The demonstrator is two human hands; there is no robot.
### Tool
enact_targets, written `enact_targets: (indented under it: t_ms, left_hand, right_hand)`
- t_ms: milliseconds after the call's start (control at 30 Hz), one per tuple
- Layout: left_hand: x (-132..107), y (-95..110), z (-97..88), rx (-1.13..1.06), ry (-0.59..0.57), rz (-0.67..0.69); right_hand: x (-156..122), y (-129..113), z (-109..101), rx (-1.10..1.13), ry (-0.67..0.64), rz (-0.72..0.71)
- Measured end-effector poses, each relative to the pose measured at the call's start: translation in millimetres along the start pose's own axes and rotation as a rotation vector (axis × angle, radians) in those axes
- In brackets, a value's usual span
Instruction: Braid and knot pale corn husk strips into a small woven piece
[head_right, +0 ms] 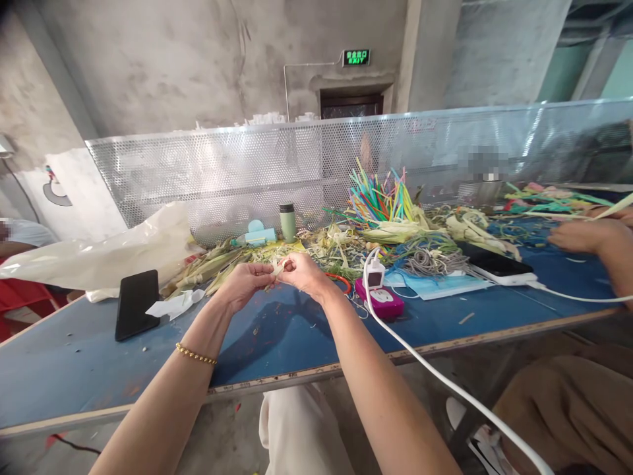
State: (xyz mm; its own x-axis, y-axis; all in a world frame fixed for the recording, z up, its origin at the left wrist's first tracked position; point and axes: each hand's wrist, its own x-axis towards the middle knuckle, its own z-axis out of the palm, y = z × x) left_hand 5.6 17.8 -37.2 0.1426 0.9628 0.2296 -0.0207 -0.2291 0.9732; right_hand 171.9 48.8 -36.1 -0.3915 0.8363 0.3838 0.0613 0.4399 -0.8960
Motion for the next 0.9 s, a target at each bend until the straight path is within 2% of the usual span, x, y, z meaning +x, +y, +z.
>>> enact_targets:
  t_ms: [300, 700, 900]
  left_hand:
    - [0.7, 0.3, 0.0, -0.077, 0.119, -0.03]
    - [1.6, -2.0, -1.1, -0.06, 0.06, -0.003]
    - [-1.1, 1.5, -4.1, -0.045, -0.024, -0.004]
  right_hand:
    - [-1.2, -3.4, -2.5, -0.02, -0.017, -0.026]
    - [0.4, 2.9, -5.0, -0.084, -0.05, -0.083]
    - [-2.7, -1.1, -8.4, -0.074, -0.08, -0.085]
